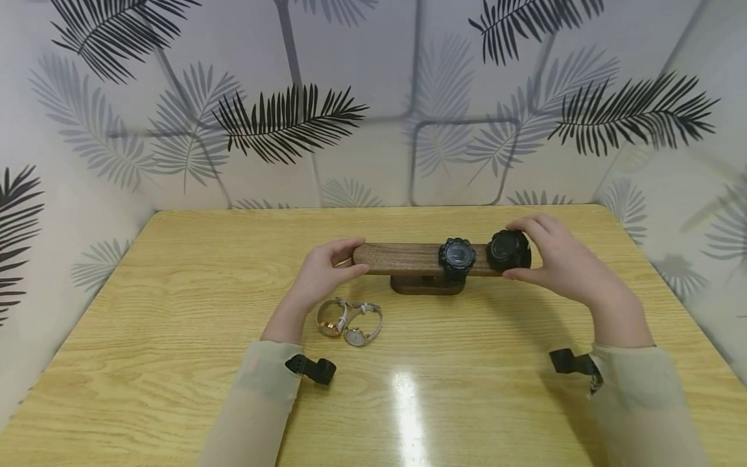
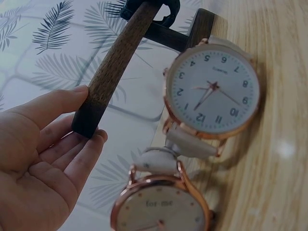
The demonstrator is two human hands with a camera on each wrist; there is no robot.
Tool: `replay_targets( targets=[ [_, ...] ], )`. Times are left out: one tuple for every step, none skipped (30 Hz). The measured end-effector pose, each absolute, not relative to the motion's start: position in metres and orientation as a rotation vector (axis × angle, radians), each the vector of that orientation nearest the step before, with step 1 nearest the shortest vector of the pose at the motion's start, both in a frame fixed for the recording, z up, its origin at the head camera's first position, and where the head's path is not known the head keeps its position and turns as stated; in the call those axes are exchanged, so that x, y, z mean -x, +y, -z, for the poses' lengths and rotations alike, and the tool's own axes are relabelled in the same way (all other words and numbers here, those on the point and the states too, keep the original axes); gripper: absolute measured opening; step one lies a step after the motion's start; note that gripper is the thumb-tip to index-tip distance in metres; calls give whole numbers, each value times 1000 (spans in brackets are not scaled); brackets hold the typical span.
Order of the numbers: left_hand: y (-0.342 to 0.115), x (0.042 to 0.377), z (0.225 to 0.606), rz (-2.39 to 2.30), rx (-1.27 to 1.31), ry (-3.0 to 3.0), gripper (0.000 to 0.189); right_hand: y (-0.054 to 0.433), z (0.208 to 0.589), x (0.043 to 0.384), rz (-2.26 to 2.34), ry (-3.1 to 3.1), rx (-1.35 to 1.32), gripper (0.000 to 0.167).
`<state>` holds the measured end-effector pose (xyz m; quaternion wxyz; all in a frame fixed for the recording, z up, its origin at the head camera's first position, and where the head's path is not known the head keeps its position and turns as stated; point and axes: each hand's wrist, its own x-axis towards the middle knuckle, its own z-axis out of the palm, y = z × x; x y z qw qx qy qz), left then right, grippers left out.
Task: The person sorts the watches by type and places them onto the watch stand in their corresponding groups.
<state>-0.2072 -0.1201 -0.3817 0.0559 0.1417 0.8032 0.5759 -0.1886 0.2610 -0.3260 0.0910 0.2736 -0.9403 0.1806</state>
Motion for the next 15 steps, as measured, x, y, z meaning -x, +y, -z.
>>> replay_targets(
  targets=[
    [-120,207,381,-1746,-430,2438,55,262,327,189,-549,-2804,-802,69],
    [-119,207,381,-1745,-428,2439,55,263,328,190,-564,-2811,-794,69],
    [-119,206,380,-1744,-427,2440,54,263,329,191,-578,-2818,-787,69],
    [-119,206,380,-1741,-428,2443,54,264,330,192,-594,-2824,-781,69],
    [-119,206,380,-1740,-428,2444,54,265,331,193,-612,-2830,-777,70],
    [-119,206,380,-1742,-429,2444,54,266,332,194,-630,-2837,-773,70],
    [-119,206,380,-1741,-429,2445,54,267,333,195,-650,-2844,-767,70],
    [-119,206,380,-1741,-431,2444,54,268,334,196,-673,-2855,-757,70],
    [-119,206,380,-1740,-430,2447,53,269,335,197,-681,-2867,-748,71],
    [-119,206,381,-1738,-431,2448,53,269,337,199,-709,-2882,-743,71],
    [-119,206,381,-1739,-429,2448,53,269,339,200,-726,-2899,-739,71],
    [-119,206,381,-1739,-428,2449,53,268,341,202,-742,-2915,-735,72],
    [-119,206,380,-1739,-428,2448,54,268,343,203,-762,-2929,-731,73],
    [-118,206,381,-1740,-427,2446,54,266,345,205,-777,-2942,-730,74],
    [-118,206,380,-1739,-426,2445,54,265,347,206,-788,-2952,-730,75]
  ],
)
